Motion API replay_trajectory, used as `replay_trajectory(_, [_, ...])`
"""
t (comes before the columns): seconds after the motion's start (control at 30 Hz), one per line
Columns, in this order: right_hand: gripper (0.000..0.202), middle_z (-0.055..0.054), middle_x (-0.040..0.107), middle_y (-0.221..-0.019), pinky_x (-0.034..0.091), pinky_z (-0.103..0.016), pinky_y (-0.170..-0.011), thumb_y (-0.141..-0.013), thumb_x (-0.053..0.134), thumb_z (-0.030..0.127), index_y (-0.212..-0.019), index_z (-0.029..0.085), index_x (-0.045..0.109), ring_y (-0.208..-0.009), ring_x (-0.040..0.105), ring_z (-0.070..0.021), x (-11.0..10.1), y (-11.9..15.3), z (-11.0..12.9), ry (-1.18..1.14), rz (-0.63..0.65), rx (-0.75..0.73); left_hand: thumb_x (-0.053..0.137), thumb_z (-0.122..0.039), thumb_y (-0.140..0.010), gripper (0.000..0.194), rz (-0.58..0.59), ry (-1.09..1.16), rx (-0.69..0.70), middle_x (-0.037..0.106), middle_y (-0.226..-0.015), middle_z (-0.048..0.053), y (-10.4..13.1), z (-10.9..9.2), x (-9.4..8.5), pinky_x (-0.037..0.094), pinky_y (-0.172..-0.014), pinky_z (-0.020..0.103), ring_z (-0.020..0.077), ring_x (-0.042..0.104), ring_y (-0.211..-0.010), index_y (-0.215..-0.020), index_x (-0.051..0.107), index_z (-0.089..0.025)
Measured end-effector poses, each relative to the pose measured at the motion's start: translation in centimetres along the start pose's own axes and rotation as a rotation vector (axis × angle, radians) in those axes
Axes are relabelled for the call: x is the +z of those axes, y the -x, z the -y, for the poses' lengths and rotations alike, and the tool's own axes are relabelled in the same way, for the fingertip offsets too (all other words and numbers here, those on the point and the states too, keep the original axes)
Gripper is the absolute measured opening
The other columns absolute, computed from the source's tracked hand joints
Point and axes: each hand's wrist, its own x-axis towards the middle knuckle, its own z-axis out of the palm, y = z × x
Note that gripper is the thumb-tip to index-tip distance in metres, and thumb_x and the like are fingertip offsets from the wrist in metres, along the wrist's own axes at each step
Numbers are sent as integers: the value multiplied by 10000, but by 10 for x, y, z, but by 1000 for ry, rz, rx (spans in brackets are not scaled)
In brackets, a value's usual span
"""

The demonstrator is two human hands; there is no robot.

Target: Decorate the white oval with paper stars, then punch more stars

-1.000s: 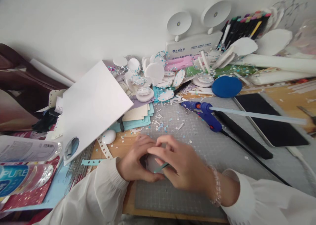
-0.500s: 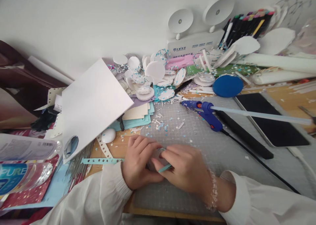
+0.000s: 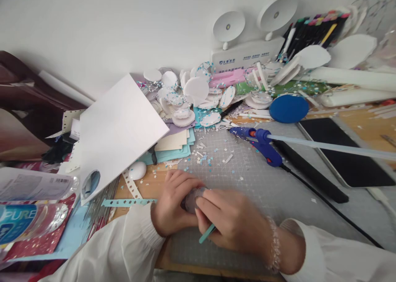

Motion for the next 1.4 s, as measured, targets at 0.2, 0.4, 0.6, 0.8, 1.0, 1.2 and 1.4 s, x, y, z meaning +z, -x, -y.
replay_trajectory(0.2, [199,-38,620,-696,426,-257,-565,-908,443,113,-909,134,642,-637,578,-145,0,-1,-2,-63,88,-51,721,-430,-686,376,11,18,1,697,-879,31,-1,0,0,361,-801,374,206,602,-816,-958,618,-191])
replay_trajectory(0.4, [254,-62,627,-740,414,-291,-573,-894,388,83,-918,130,636,-659,565,-173,-4,2,-3,-72,182,-91,747,-424,-630,423,69,-6,-63,687,-904,31,-1,0,-2,362,-803,375,221,607,-853,-954,591,-201])
replay_trajectory(0.6, [295,-60,599,-731,383,-309,-552,-810,370,18,-884,144,626,-650,532,-190,-4,6,-7,-86,304,-77,775,-425,-585,471,84,-49,-80,681,-910,32,-2,-2,-3,348,-779,377,229,603,-850,-947,580,-196])
replay_trajectory(0.8, [292,-61,596,-740,336,-315,-540,-797,348,9,-828,170,589,-633,509,-197,-3,8,-10,-38,351,-90,744,-462,-602,452,87,-62,-65,670,-866,32,-4,-3,-3,352,-777,379,224,599,-827,-923,575,-194])
replay_trajectory(1.0, [358,-38,563,-682,288,-314,-526,-928,262,66,-770,180,562,-580,464,-179,-5,3,-9,-6,317,-135,762,-473,-564,488,85,-53,-40,667,-862,22,-4,-1,-3,352,-775,377,215,595,-807,-915,569,-194])
replay_trajectory(1.2, [335,-23,540,-670,283,-315,-531,-925,283,55,-749,188,535,-585,429,-172,-4,2,-9,-13,341,-149,780,-447,-528,502,95,-43,-42,645,-845,11,-4,1,-2,358,-790,375,213,595,-806,-897,556,-192])
replay_trajectory(1.4, [307,-25,568,-703,288,-323,-537,-926,315,56,-767,186,542,-632,455,-174,-2,1,-11,-13,373,-185,781,-461,-504,552,185,-56,-51,649,-872,19,-4,3,0,360,-795,385,231,598,-831,-928,549,-193])
